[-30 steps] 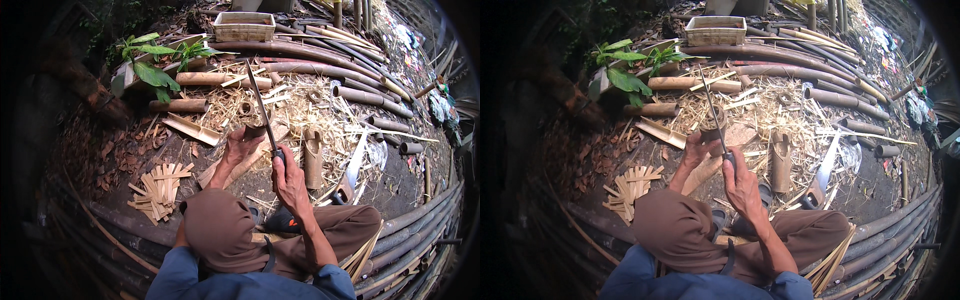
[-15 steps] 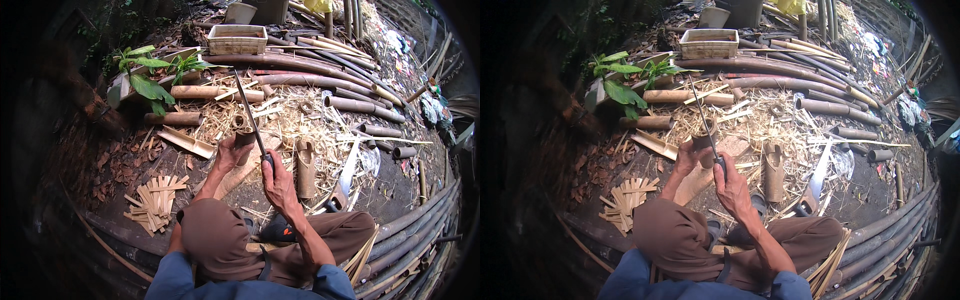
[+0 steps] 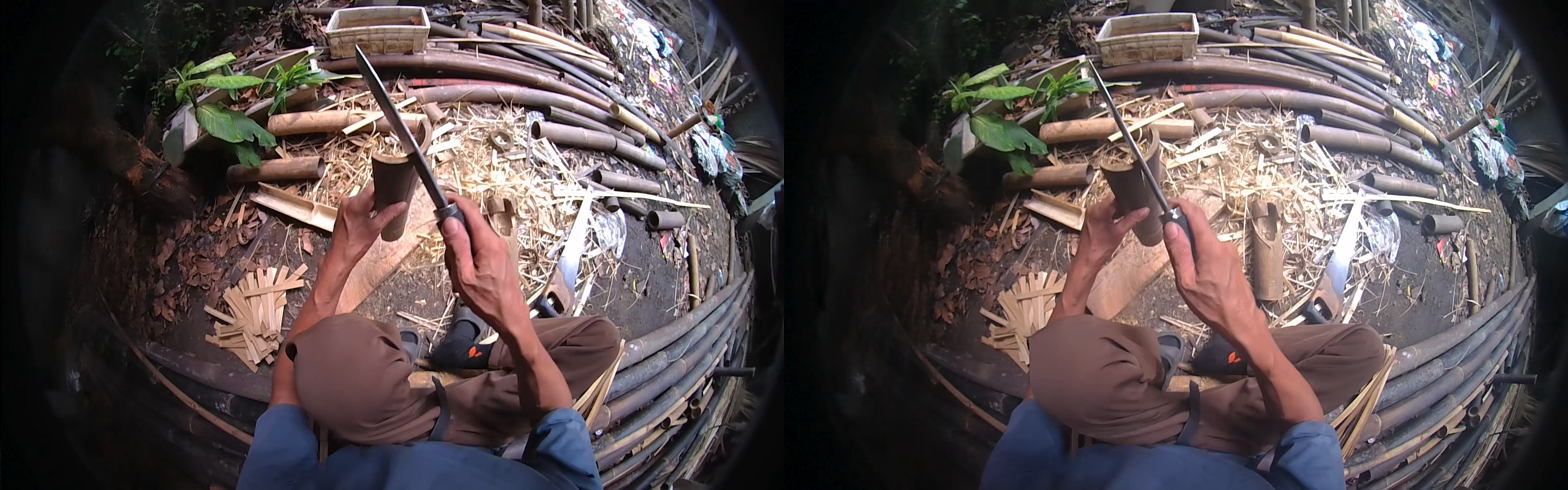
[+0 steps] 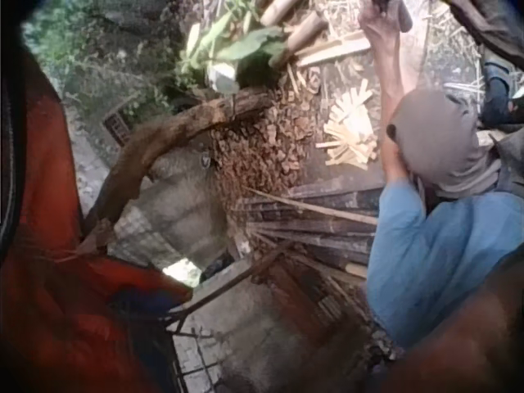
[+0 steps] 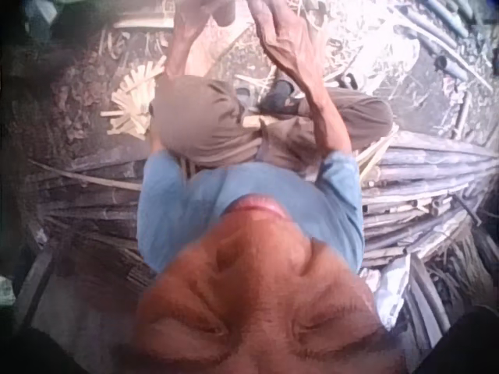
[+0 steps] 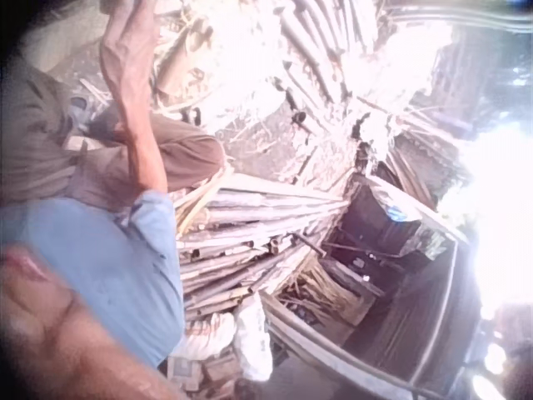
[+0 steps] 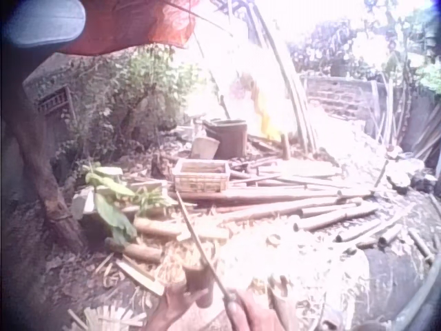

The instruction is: The person sits on the ground and uses a knife to cut and split bamboo pieces. They repeatedly position bamboo sections, strike them with the knife, and separate the split pieces, accumulating small bamboo strips on the ground.

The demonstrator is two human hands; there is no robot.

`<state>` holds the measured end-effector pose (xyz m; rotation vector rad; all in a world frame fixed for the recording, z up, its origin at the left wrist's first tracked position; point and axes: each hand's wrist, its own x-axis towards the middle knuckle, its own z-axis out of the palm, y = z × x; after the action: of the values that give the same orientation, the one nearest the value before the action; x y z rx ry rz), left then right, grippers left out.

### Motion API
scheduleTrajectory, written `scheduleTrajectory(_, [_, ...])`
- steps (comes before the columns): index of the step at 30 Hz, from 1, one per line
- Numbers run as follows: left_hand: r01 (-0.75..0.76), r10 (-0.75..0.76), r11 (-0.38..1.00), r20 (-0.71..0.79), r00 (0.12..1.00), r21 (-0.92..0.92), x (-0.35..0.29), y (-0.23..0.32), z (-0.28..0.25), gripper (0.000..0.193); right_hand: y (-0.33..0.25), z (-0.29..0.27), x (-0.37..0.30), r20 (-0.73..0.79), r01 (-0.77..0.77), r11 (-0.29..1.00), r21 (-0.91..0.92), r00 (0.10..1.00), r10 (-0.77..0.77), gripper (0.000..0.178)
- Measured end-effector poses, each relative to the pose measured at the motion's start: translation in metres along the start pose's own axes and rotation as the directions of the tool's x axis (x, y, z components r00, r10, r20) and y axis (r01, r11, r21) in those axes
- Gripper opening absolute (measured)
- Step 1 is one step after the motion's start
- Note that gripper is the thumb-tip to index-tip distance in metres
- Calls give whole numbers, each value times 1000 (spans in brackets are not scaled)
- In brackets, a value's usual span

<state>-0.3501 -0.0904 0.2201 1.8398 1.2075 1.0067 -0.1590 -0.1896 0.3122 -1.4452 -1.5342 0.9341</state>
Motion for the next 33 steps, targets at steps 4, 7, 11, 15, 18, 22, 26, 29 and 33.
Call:
scheduleTrajectory(4, [-166,156,980,98,983,106,4,-28,-2,51,74,30,15,83,-20,997,-74,996,26,34])
scheduleTrajectory(7, [3,9,994,114,993,-110,14,-35,-2,35,83,33,22,112,-70,993,93,992,60,42])
scheduleTrajectory(11, [-21,39,996,210,977,-86,38,-27,15,27,119,13,38,199,-243,969,51,953,228,36])
scheduleTrajectory(15, [-58,60,998,256,965,-16,51,-8,32,29,152,-7,54,-64,21,973,-230,997,-37,28])
scheduleTrajectory(18, [-44,52,998,246,968,-38,57,-10,38,29,166,-5,58,-100,-40,919,-393,995,0,23])
scheduleTrajectory(22, [-44,60,995,180,982,-87,48,-17,41,34,216,-56,69,49,107,628,-771,993,-109,17])
scheduleTrajectory(26, [23,-21,1000,96,995,-12,60,-42,22,36,218,-5,17,51,-242,852,-465,953,298,29])
scheduleTrajectory(29, [40,-41,987,-4,999,-157,42,-58,16,29,216,34,-9,89,-356,874,-331,910,405,36])
scheduleTrajectory(33, [6,-50,970,-173,984,-244,20,-53,11,22,144,28,-24,27,-367,921,-128,927,374,45])
